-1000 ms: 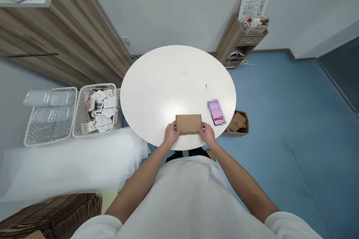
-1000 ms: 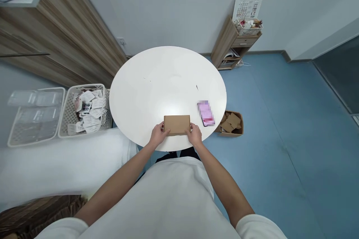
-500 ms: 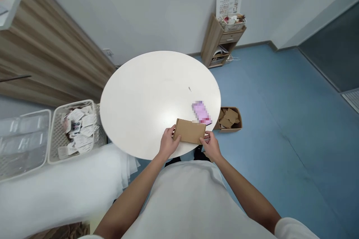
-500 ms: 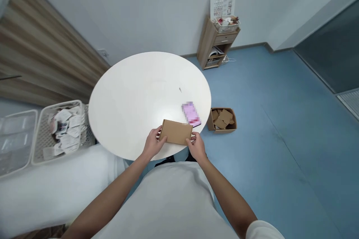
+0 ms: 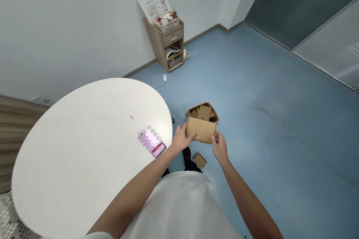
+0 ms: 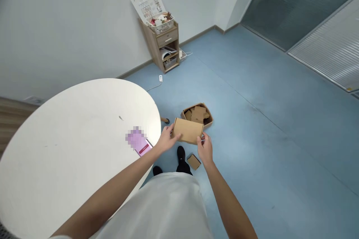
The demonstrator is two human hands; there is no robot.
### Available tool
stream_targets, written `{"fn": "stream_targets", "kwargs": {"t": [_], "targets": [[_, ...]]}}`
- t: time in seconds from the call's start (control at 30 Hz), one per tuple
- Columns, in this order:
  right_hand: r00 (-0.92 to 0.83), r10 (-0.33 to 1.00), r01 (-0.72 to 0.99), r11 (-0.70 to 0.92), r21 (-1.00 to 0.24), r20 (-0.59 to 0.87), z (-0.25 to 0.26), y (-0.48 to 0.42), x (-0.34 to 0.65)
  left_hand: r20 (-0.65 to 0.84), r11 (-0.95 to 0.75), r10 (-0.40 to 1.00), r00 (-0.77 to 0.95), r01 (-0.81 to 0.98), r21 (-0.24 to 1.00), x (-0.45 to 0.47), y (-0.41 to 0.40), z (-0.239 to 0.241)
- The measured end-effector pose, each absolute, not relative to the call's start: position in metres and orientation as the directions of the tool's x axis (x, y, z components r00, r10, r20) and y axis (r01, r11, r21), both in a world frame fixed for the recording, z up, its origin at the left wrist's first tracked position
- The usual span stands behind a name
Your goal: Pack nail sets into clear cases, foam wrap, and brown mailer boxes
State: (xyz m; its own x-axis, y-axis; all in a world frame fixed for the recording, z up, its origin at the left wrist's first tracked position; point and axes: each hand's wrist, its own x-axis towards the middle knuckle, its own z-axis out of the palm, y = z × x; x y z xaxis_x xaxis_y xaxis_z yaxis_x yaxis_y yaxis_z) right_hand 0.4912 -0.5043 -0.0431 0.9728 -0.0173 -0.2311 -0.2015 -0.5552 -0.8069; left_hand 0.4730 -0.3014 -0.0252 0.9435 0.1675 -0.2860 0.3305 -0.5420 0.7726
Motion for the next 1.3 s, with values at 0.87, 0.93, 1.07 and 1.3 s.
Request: {"fn": "stream_targets", "kwargs": {"t": [0.87,0.93,1.07,1.3], "targets": [[0.885,0.462,0.153,-0.397,-0.905,-0.053,-0.049,-0.406,0.455,-0.417,-0.084,0.446,0.792,0.501,0.862,0.274,-0.224,0.004],[0.822,0.570,0.245,-0.361,-0.900,-0.005,-0.033,-0.366,0.440,-0.387,-0.017,0.569,0.725,0.481,0.877,0.231,-0.205,0.008],[0.515,0.855,0.338,-0.274,-0.900,-0.067,0.001,-0.282,0.377,-0.353,0.127,0.795,0.492,0.435,0.891,0.136,-0.170,0.009],[-0.112,0.980,0.557,-0.074,-0.827,-0.163,0.025,-0.167,0.232,-0.362,0.257,0.915,0.179,0.433,0.864,-0.009,-0.143,0.004]]}}
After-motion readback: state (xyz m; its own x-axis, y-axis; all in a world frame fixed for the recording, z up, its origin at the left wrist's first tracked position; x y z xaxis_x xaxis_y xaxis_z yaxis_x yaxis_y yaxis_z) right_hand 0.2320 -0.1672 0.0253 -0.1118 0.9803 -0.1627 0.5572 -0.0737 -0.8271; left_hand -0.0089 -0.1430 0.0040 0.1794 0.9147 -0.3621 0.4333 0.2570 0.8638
